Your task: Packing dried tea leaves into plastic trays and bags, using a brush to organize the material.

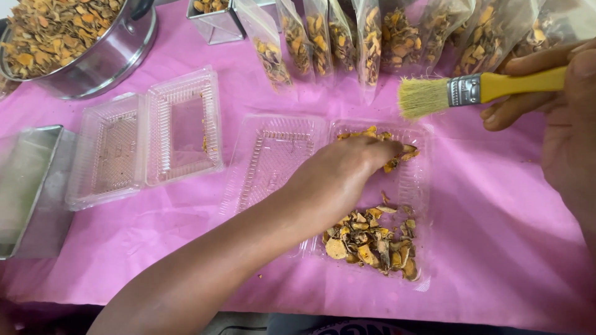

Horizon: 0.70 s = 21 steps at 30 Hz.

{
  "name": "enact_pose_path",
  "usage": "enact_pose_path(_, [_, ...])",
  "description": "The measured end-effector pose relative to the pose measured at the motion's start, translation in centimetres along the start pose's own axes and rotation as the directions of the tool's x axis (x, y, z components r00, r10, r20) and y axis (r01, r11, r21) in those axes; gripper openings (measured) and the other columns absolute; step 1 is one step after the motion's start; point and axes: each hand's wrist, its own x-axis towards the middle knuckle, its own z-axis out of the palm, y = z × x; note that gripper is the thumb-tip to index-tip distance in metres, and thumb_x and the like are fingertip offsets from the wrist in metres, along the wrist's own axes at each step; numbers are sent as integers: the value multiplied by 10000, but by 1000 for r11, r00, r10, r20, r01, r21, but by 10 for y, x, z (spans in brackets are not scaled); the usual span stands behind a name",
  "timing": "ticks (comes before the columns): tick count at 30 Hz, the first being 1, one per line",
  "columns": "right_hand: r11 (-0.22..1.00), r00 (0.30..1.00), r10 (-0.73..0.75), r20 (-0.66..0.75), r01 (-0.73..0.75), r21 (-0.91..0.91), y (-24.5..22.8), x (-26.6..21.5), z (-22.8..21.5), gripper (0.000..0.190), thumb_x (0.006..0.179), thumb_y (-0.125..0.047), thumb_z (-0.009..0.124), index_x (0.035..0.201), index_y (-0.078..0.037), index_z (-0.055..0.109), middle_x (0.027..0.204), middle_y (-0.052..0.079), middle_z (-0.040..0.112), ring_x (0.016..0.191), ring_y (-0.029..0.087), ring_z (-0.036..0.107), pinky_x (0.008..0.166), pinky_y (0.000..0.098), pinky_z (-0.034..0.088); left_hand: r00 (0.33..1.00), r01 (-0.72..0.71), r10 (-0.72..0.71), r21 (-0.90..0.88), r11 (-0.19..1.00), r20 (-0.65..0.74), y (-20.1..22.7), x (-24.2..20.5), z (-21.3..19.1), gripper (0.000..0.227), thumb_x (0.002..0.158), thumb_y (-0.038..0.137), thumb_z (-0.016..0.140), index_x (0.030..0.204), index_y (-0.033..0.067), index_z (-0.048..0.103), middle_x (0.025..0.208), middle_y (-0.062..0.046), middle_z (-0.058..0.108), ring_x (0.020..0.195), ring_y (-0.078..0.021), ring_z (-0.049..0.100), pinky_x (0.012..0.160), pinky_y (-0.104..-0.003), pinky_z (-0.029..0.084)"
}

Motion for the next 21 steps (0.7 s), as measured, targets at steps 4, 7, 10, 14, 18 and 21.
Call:
enact_pose_path(4, [1000,999,23,27,-23,-11,0,-2,1,504,1291,-443,312,1351,31,473,1364,168,599,807,259,671,870,334,638,996,52,-50,-23,998,76,6,-30,-1,496,682,-269,490,1011,48,683,890,-137,741,807,-289,710,675,-405,528])
enact_pose_path(7, [998,998,-4,63,8,-65,1,-5,3,570,1290,-420,294,1353,119,468,1212,255,589,788,298,655,892,379,631,971,99,-104,32,995,217,17,-47,-3,605,815,-215,462,1337,31,644,1333,-181,682,1241,-319,652,1072,-453,500])
enact_pose_path(10, [999,998,-18,67,20,-37,6,-8,4,386,1307,-342,322,1348,31,414,1395,237,581,795,299,659,859,384,650,928,119,-147,101,988,343,21,-55,7,459,817,-249,487,1192,-55,667,827,-172,720,782,-318,680,691,-462,558])
enact_pose_path(14, [1000,998,12,66,-11,-21,7,-8,5,369,1283,-356,355,1341,1,427,1347,207,614,813,298,691,782,353,648,929,63,-162,290,955,332,17,-55,23,194,872,-129,594,883,21,717,878,-136,694,835,-279,660,749,-428,568])
enact_pose_path(18, [1000,996,19,88,-20,7,21,-9,-3,215,1268,-335,382,1370,-146,373,1343,218,610,766,294,680,787,386,667,914,118,-213,276,954,345,16,-51,26,227,836,-130,559,893,26,713,834,-149,662,846,-322,637,680,-479,560])
enact_pose_path(21, [1000,995,-13,101,15,-22,9,-10,3,253,1283,-307,335,1364,-68,347,1357,244,596,762,302,675,802,393,662,936,97,-172,247,964,306,14,-53,24,232,804,-124,562,864,62,688,812,-138,663,818,-338,652,714,-480,541])
